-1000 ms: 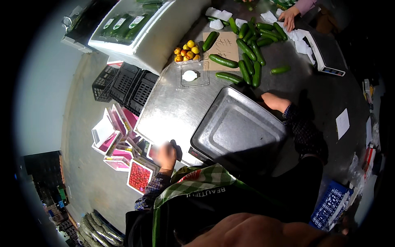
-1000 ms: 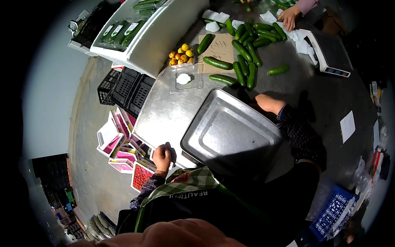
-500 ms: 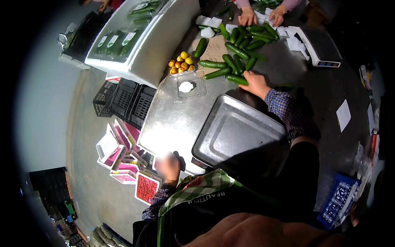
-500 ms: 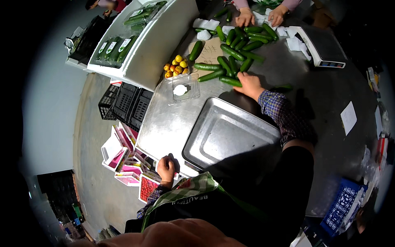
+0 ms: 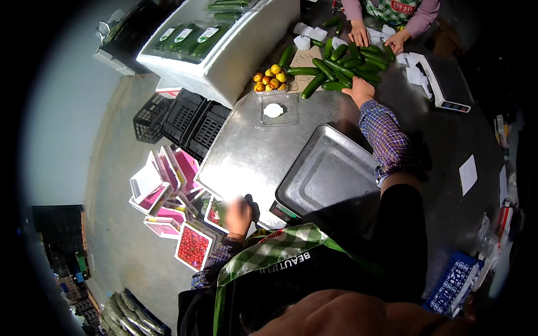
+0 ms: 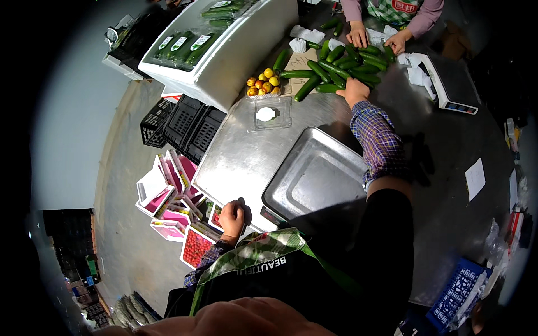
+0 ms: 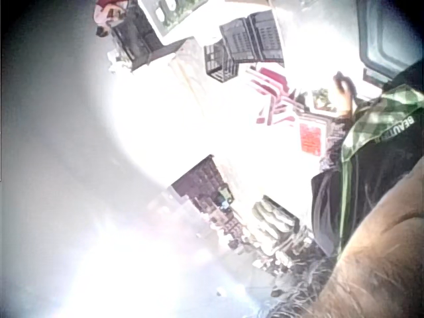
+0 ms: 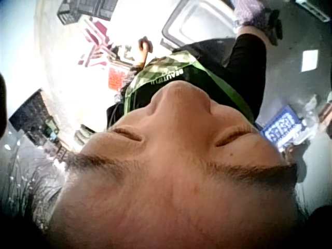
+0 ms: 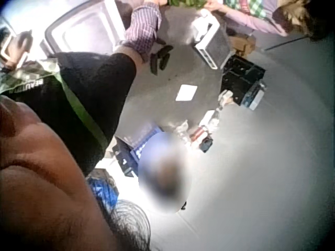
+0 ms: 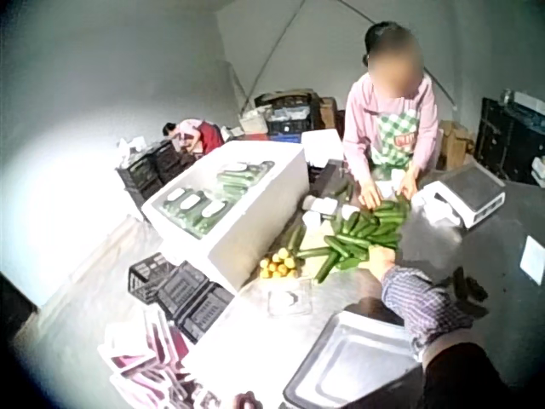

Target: The person places cucumbers into clear plastic containers on a digital scale, then covers them with mesh lids. They repeat this process multiple times, moving the filled containers aside and preparing new ones. Other produce like yellow fruits and red berries are visible nearby.

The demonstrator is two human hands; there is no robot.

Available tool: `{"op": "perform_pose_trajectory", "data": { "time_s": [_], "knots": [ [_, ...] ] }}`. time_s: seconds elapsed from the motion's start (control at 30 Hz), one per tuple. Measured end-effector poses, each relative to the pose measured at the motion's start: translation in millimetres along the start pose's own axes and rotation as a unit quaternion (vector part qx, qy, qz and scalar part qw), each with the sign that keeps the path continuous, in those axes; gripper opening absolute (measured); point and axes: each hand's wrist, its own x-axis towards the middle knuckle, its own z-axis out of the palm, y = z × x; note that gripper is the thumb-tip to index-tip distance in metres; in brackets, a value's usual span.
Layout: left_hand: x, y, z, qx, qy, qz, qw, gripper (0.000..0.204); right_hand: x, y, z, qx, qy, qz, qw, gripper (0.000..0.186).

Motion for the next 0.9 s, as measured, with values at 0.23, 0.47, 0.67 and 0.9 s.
{"op": "perform_pose_trajectory", "data": {
  "time_s": [0.23, 0.47, 0.67, 0.9],
  "knots": [
    [16, -2, -19, -0.094, -0.138, 0.014, 0.986, 0.011, -60, 38, -48, 0.044, -0.005, 0.036, 0.998, 0.034],
    [124, 29, -50, -0.294, -0.299, 0.057, 0.906, 0.014, -278, 156, -52, 0.253, 0.24, 0.115, 0.93, 0.026],
    [308, 98, 11, -0.059, -0.035, 0.391, 0.918, 0.019, -547, 118, -16, 0.261, 0.296, 0.418, 0.818, 0.014],
    [409, 102, 86, 0.146, 0.103, 0.569, 0.803, 0.033, -701, -54, 77, 0.29, 0.261, 0.585, 0.711, 0.015]
  ]
}}
